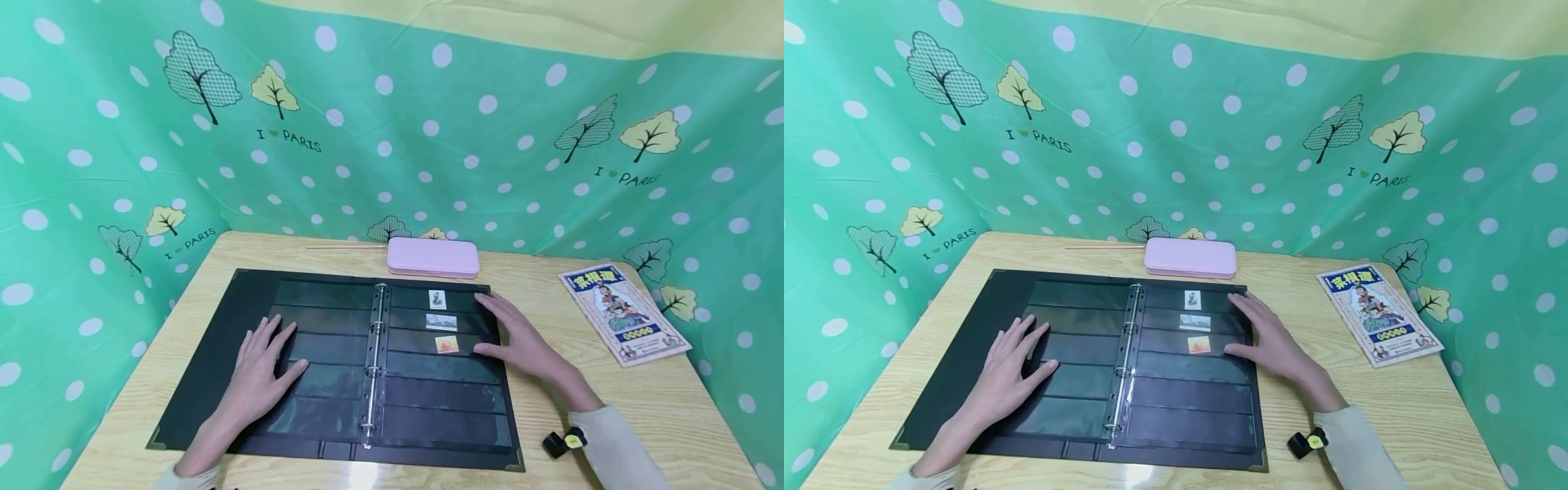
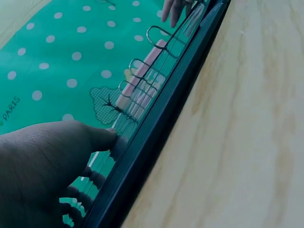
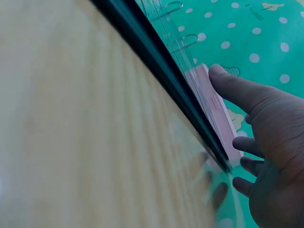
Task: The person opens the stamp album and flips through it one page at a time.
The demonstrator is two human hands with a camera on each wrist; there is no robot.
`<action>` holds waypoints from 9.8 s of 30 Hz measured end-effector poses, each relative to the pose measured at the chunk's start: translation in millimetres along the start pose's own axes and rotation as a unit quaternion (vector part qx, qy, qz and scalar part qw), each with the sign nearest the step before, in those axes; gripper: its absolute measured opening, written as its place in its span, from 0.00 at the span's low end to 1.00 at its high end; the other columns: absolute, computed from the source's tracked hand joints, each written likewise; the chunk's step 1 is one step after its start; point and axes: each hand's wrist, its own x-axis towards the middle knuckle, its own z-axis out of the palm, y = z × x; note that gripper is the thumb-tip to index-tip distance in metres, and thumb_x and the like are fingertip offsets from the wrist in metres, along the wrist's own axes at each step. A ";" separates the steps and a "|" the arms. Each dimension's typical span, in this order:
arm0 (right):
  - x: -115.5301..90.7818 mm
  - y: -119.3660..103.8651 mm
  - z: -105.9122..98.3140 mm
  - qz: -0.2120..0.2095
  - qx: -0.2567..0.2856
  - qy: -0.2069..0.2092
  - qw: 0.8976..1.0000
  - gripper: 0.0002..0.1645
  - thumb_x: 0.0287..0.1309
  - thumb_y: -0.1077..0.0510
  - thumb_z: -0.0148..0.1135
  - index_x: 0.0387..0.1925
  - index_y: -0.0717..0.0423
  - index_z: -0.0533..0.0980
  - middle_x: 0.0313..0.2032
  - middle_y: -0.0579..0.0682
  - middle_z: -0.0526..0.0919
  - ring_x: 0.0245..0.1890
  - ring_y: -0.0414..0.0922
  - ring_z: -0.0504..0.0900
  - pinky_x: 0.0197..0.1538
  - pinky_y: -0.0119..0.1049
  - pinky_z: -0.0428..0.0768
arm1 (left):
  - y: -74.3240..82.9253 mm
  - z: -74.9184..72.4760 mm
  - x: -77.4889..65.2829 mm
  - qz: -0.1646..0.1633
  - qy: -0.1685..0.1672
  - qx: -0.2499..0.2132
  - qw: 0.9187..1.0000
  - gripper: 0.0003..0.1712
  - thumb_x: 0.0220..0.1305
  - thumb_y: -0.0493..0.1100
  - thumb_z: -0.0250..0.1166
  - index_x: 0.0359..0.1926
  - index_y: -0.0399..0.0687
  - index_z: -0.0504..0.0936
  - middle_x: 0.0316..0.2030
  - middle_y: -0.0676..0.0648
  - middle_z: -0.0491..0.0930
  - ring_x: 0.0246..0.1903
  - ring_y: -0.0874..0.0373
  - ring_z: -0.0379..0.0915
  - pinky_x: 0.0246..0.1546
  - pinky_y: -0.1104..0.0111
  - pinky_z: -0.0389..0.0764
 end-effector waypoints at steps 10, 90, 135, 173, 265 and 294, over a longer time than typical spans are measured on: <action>12.0 21.2 -4.3 0.023 -0.028 -0.013 0.999 0.69 0.59 0.34 0.83 0.90 0.47 0.55 0.89 0.62 0.48 0.88 0.66 0.43 0.80 0.78 0.51 | 0.5 1.5 0.4 0.008 -0.004 -0.001 1.000 0.44 0.75 0.55 0.73 0.82 0.40 0.70 0.83 0.27 0.58 0.84 0.25 0.45 0.82 0.32 0.44; -56.4 -30.5 -8.2 -0.112 0.314 0.068 0.940 0.44 0.79 0.77 0.51 0.89 0.57 0.54 0.64 0.42 0.82 0.46 0.37 0.88 0.35 0.40 0.89 | 0.8 -1.0 -1.2 -0.005 -0.016 0.008 1.000 0.44 0.77 0.57 0.71 0.83 0.39 0.69 0.84 0.28 0.57 0.85 0.26 0.43 0.82 0.33 0.42; -47.5 -141.3 34.9 -0.261 0.406 -0.154 0.862 0.43 0.82 0.36 -0.01 0.87 0.49 0.16 0.89 0.62 0.46 0.90 0.53 0.41 0.75 0.84 0.32 | 154.5 -16.1 -16.6 0.102 -0.008 -0.356 0.929 0.55 0.81 0.35 0.60 0.92 0.61 0.35 0.72 0.37 0.77 0.63 0.43 0.83 0.56 0.60 0.87; -32.5 -96.1 25.6 -0.273 0.430 -0.064 0.858 0.45 0.85 0.38 0.05 0.89 0.60 0.25 0.84 0.66 0.61 0.87 0.51 0.57 0.84 0.34 0.53 | 128.5 -47.0 -0.3 -0.069 -0.010 -0.377 0.924 0.55 0.71 0.23 0.52 0.92 0.55 0.45 0.28 0.51 0.57 0.23 0.57 0.55 0.26 0.63 0.63; -10.3 4.1 19.3 -0.018 0.004 0.003 1.000 0.57 0.69 0.45 0.79 0.89 0.48 0.58 0.86 0.57 0.62 0.85 0.66 0.57 0.80 0.72 0.60 | 57.7 -92.1 -7.3 -0.068 0.066 -0.392 0.915 0.35 0.86 0.30 0.46 0.86 0.56 0.68 0.39 0.55 0.92 0.25 0.57 0.85 0.26 0.65 0.81; -10.0 5.8 20.2 -0.021 0.005 0.009 1.000 0.58 0.68 0.45 0.80 0.89 0.49 0.58 0.86 0.58 0.61 0.85 0.66 0.58 0.80 0.72 0.60 | -42.7 -61.0 -19.0 -0.094 -0.097 -0.131 0.982 0.37 0.84 0.35 0.59 0.87 0.39 0.60 0.20 0.57 0.64 0.18 0.64 0.57 0.27 0.65 0.65</action>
